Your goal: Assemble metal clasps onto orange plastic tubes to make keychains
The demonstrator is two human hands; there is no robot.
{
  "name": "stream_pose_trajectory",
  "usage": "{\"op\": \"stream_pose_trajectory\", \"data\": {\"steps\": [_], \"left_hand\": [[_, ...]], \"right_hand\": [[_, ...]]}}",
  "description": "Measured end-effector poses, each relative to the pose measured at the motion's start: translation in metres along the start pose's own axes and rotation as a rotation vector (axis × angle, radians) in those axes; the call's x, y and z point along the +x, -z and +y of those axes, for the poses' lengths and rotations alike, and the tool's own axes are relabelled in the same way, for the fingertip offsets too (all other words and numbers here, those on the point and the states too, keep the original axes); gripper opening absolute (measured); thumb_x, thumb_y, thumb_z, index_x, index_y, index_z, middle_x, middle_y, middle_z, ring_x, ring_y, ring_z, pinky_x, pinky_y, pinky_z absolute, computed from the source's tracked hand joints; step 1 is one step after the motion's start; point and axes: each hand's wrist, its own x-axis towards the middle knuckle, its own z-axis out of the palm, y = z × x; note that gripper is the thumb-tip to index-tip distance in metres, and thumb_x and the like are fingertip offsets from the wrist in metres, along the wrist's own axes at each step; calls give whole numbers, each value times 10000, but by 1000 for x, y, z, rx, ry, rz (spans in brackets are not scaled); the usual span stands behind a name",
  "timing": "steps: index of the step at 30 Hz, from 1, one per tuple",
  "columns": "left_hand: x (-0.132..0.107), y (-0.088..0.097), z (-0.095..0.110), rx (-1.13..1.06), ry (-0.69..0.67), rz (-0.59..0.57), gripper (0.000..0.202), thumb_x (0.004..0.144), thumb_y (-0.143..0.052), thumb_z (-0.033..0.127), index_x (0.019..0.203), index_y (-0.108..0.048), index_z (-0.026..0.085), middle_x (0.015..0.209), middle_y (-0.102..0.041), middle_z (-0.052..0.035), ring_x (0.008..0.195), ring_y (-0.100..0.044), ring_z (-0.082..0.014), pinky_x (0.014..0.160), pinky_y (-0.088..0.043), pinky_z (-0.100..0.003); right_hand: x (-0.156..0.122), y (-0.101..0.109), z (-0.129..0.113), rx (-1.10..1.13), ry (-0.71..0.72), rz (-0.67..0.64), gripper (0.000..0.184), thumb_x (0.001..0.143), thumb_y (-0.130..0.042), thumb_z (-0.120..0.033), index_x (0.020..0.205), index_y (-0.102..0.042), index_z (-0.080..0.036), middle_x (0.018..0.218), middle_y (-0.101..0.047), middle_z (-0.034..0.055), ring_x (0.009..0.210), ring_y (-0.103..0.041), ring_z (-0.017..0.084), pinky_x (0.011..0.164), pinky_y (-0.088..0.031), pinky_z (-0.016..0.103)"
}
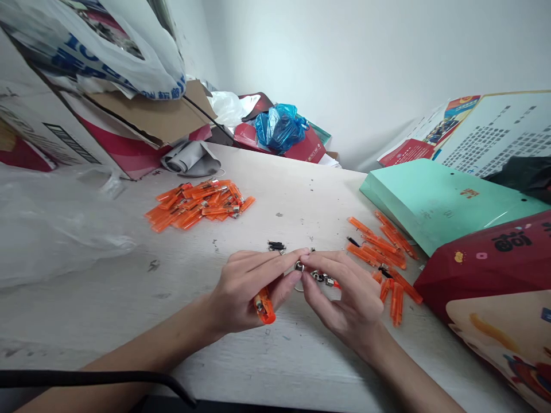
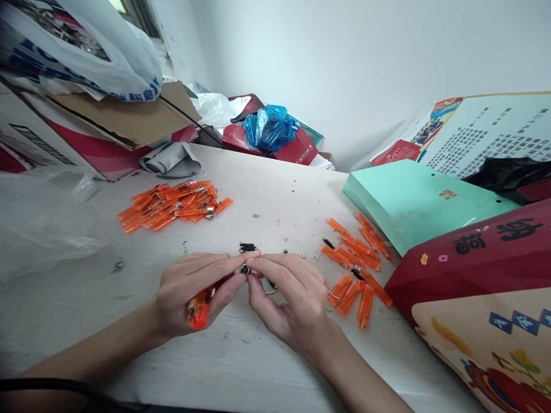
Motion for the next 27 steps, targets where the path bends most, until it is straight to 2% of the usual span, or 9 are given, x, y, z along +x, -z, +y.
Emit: {"op": "stream_pose_trajectory", "data": {"steps": [11, 16, 22, 27], "left_hand": [[-2, 2, 1, 8, -2, 13, 345, 879, -661, 36, 1204, -686, 147, 872, -813, -28, 654, -733, -118, 609, -585, -211], [-1, 2, 2, -16, 2, 18, 352, 880, -658, 40, 1215, -686, 142, 949, -815, -48, 660, -727, -115, 580, -559, -218], [0, 1, 2, -14, -4, 34, 304, 874, -660, 23, 1162, -693, 117, 937, -813, -65, 660, -717, -109, 580, -544, -215], [0, 0, 3, 21, 21, 13, 252, 905, -638, 65, 1132, -696, 158, 762, -769, 11, 597, -688, -97, 560, -535, -201]], "right_hand": [[-3, -1, 1, 89, -13, 34, 312, 868, -699, -20, 1127, -726, -192, 919, -803, 62, 802, -774, 171, 665, -656, 295], [-4, -2, 1, 97, -13, 37, 327, 872, -704, -23, 1144, -727, -202, 931, -806, 65, 799, -777, 176, 651, -656, 301], [-6, -2, 2, 110, 0, 28, 345, 867, -712, -5, 1157, -727, -191, 937, -809, 66, 805, -780, 179, 655, -657, 305], [-5, -1, 2, 101, -3, -3, 342, 897, -683, -28, 1183, -721, -212, 940, -809, 51, 798, -781, 173, 635, -653, 298]]}}
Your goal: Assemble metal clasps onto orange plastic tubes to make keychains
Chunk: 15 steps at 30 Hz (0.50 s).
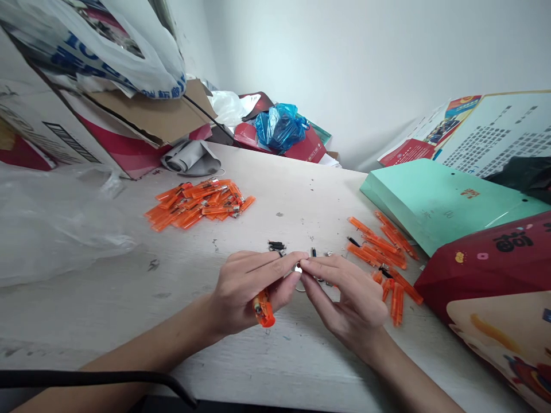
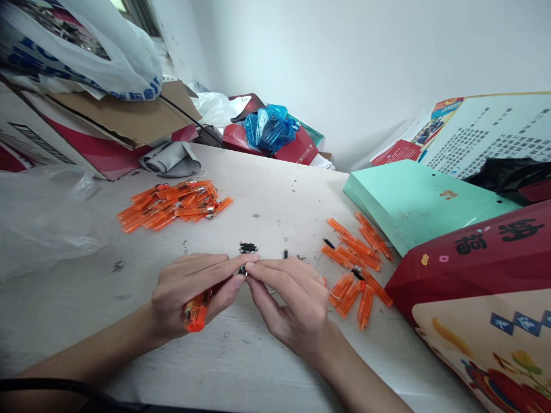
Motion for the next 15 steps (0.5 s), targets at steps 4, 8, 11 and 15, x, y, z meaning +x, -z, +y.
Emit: {"op": "stream_pose_trajectory", "data": {"steps": [4, 8, 11, 15], "left_hand": [[2, 1, 1, 11, 13, -9, 232, 916, -625, 75, 1115, -690, 176, 728, -758, 23, 602, -702, -98, 573, -550, -188], [2, 2, 2, 32, 16, -30, 193, 925, -614, 76, 1069, -684, 183, 744, -773, 13, 627, -722, -107, 587, -563, -190], [3, 1, 1, 16, 14, -26, 210, 915, -634, 68, 1080, -682, 188, 803, -794, 4, 650, -735, -112, 594, -580, -191], [4, -1, -1, -49, 22, -9, 263, 910, -648, 46, 1137, -685, 173, 923, -815, -34, 680, -747, -116, 614, -606, -197]], "right_hand": [[0, 0, -1, 5, 7, -4, 357, 901, -677, -21, 1200, -716, -211, 938, -807, 50, 805, -782, 171, 639, -651, 294], [-1, 0, 0, 0, 21, -28, 374, 903, -675, -5, 1225, -696, -195, 950, -804, 70, 815, -777, 166, 638, -635, 296], [-1, -1, 2, -18, 40, -25, 382, 900, -678, 3, 1230, -686, -188, 945, -802, 75, 803, -772, 164, 611, -613, 291], [0, -2, 5, -36, 45, 2, 371, 892, -686, 3, 1210, -686, -188, 936, -799, 69, 806, -768, 165, 608, -607, 287]]}}
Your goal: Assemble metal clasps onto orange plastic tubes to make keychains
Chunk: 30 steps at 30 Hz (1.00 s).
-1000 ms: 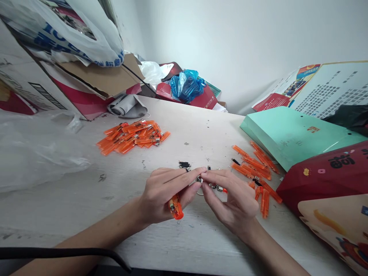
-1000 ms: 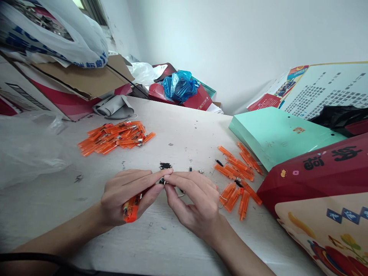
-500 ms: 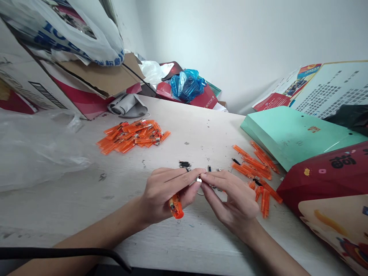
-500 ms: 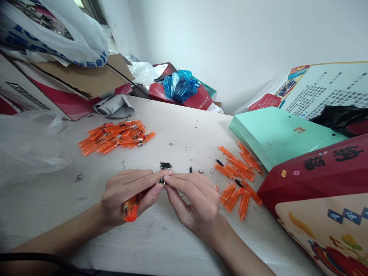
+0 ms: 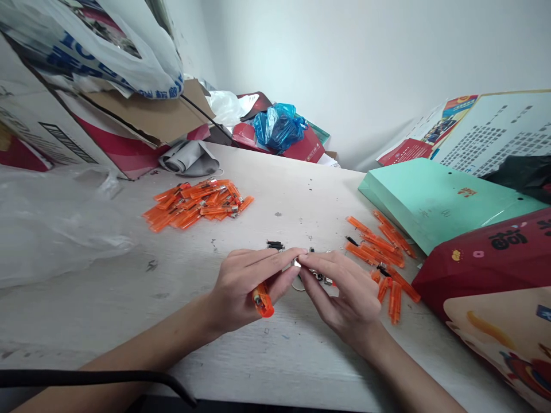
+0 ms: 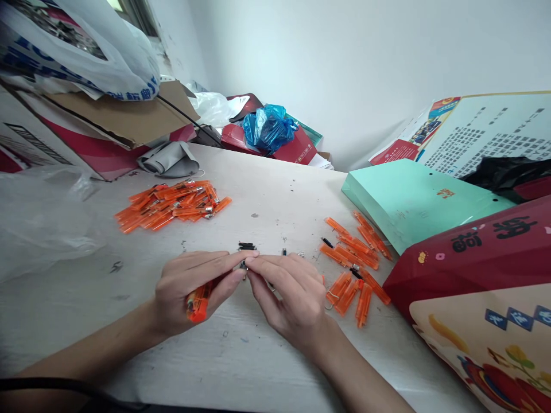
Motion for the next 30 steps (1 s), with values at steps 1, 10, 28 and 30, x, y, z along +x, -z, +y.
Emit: {"op": "stream_pose_trajectory", "data": {"steps": [1, 10, 28, 30], "left_hand": [[0, 0, 0, -14, 13, -4, 257, 912, -647, 45, 1140, -690, 158, 915, -814, -45, 682, -749, -121, 617, -609, -198], [1, 0, -2, -151, 101, -35, 239, 929, -630, 49, 1142, -716, 117, 790, -777, -39, 646, -721, -127, 588, -575, -198], [6, 9, -6, -664, 841, -396, 348, 1025, -559, 391, 852, -747, 154, 584, -408, 50, 556, -350, -79, 556, -336, -239], [5, 8, -9, -729, 898, -429, 383, 1020, -561, 430, 824, -716, 140, 596, -370, 49, 554, -321, -79, 520, -264, -247]], "right_hand": [[0, 0, 0, -5, -5, 5, 364, 886, -693, 3, 1200, -689, -182, 947, -798, 74, 821, -767, 168, 628, -616, 291], [1, 0, 0, -32, -58, -5, 290, 901, -696, -44, 1165, -703, -166, 1015, -767, 90, 825, -748, 149, 722, -651, 287], [3, 4, -2, 163, -388, -131, 146, 892, -731, -149, 1020, -709, -215, 920, -606, 21, 821, -587, 139, 652, -491, 281], [4, 3, -2, 210, -421, -127, 119, 885, -729, -151, 979, -689, -212, 905, -617, 10, 791, -580, 130, 661, -485, 282]]}}
